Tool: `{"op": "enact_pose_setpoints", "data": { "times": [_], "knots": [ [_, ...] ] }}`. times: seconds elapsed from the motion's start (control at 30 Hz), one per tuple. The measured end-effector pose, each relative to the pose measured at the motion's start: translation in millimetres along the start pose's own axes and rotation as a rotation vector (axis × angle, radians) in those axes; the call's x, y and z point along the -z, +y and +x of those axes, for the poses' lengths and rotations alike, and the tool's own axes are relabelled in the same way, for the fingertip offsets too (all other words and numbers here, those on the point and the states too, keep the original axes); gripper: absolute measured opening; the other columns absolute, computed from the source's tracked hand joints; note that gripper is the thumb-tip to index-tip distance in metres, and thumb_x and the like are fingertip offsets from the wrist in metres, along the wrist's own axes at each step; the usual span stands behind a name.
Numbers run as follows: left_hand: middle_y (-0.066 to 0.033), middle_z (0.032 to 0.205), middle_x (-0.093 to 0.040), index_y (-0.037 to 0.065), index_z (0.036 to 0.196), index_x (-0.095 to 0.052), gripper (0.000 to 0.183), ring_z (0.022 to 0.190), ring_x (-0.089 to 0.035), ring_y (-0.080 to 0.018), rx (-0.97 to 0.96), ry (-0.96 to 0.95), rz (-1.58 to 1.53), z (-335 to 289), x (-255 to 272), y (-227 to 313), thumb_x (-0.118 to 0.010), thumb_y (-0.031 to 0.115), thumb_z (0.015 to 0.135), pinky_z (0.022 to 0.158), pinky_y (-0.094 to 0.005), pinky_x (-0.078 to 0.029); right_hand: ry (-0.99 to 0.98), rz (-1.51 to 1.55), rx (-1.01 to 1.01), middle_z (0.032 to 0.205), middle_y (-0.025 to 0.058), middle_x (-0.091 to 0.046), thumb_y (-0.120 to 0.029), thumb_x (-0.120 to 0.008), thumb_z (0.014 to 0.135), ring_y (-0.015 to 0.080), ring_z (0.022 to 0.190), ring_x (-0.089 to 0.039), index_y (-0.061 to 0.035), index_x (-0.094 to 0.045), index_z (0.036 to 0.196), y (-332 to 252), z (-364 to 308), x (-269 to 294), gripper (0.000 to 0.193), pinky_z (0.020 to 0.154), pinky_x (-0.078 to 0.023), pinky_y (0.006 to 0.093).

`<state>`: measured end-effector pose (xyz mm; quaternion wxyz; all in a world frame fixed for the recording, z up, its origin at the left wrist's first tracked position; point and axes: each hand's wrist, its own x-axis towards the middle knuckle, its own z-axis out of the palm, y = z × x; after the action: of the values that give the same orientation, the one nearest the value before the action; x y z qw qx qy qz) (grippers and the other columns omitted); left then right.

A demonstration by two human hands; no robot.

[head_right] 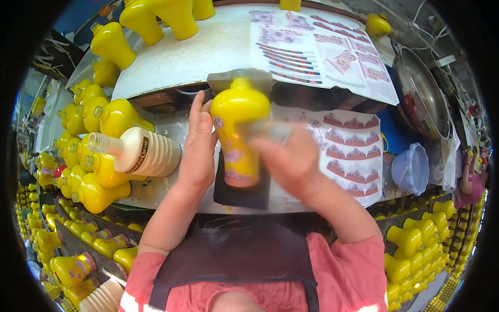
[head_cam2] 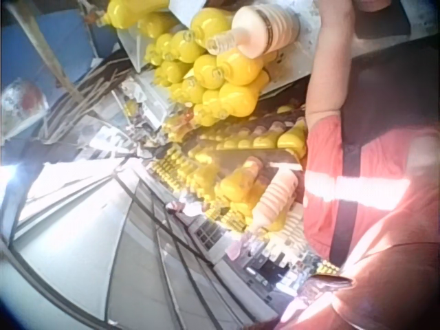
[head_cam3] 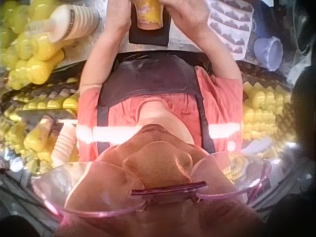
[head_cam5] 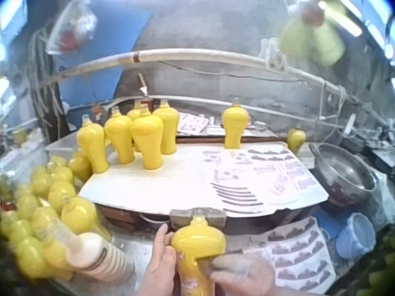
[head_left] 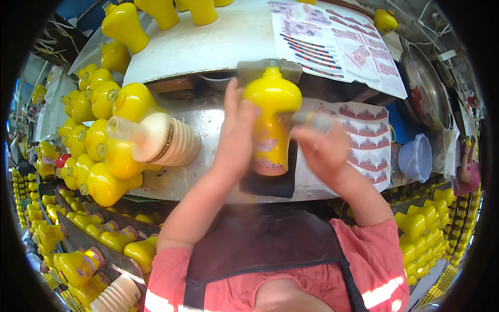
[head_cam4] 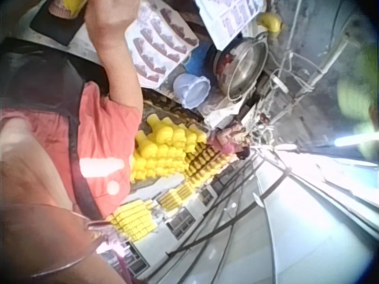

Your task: The person applies adhesive labels to yellow and white plastic bottles, smooths them, and places the finished bottles on a nearby table. The person also handles stacks of labels and moves bottles between the work surface and the table.

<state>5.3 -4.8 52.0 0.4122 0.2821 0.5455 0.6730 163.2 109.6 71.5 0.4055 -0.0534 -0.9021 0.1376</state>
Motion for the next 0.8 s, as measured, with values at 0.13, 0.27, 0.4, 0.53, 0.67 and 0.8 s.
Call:
{"op": "enact_pose_setpoints", "data": {
  "times": [0.13, 0.27, 0.4, 0.53, 0.67, 0.8],
  "knots": [
    [-0.0134, 0.156, -0.039, 0.004, 0.160, -0.019, 0.066, 0.141, -0.042, -0.0245, 0.074, -0.021, -0.180, 4.6, -6.1, 0.6, -0.030, 0.048, 0.111, 0.117, -0.0383, -0.033, -0.130, 0.215, 0.192, 0.103, 0.0111, -0.071, 0.000, -0.072, 0.075, 0.0287, 0.086, -0.071, -0.0055, -0.071, 0.106, -29.2, -21.8, -1.4, 0.031, 0.072, -0.058, 0.0359],
    [-0.0136, 0.151, -0.044, 0.007, 0.159, -0.021, 0.063, 0.134, -0.049, -0.0243, 0.198, -0.097, -0.402, 20.0, -2.1, 2.7, -0.030, 0.048, 0.111, 0.112, -0.0386, -0.040, -0.058, 0.391, -0.488, 0.103, 0.0110, -0.070, 0.000, -0.065, 0.089, 0.0232, 0.090, -0.070, -0.0027, -0.069, 0.110, -22.6, -25.8, 12.5, 0.021, 0.079, -0.055, 0.0339],
    [-0.0153, 0.146, -0.047, 0.009, 0.159, -0.016, 0.063, 0.125, -0.056, -0.0253, 0.045, 0.023, -0.163, 7.0, -7.6, 3.3, -0.034, 0.046, 0.111, 0.106, -0.0393, -0.048, -0.053, 0.563, -1.107, 0.099, 0.0035, -0.065, -0.015, -0.055, 0.102, 0.0116, 0.095, -0.061, -0.0005, -0.067, 0.113, 6.2, -15.6, 16.8, 0.022, 0.084, -0.047, 0.0244],
    [-0.0159, 0.145, -0.048, 0.011, 0.160, -0.013, 0.064, 0.124, -0.058, -0.0254, -0.012, -0.048, -0.183, 7.5, -12.2, -1.9, -0.034, 0.046, 0.111, 0.105, -0.0389, -0.049, -0.126, 0.569, -1.000, 0.100, 0.0057, -0.066, -0.030, -0.061, 0.099, 0.0101, 0.092, -0.059, -0.0013, -0.056, 0.137, 4.3, -8.4, -1.5, 0.048, 0.082, -0.047, 0.0247],
    [-0.0166, 0.143, -0.049, 0.011, 0.159, -0.013, 0.065, 0.123, -0.057, -0.0259, 0.094, -0.082, -0.387, 22.8, -2.7, -7.6, -0.036, 0.046, 0.110, 0.103, -0.0387, -0.049, -0.222, 0.305, -0.887, 0.094, 0.0071, -0.065, -0.029, -0.073, 0.088, 0.0100, 0.072, -0.053, -0.0063, -0.045, 0.150, -5.8, 0.5, -3.0, 0.071, 0.066, -0.045, 0.0265],
    [-0.0196, 0.140, -0.049, 0.008, 0.158, -0.014, 0.069, 0.123, -0.056, -0.0265, 0.049, -0.007, -0.122, 13.5, -3.8, -11.9, -0.054, 0.031, 0.105, 0.104, -0.0391, -0.049, -0.282, 0.249, -0.911, 0.079, 0.0175, -0.067, -0.034, -0.075, 0.083, 0.0338, 0.070, -0.067, -0.0159, -0.050, 0.147, -0.6, 14.9, 5.8, 0.071, 0.064, -0.052, 0.0401]
  ]
}}
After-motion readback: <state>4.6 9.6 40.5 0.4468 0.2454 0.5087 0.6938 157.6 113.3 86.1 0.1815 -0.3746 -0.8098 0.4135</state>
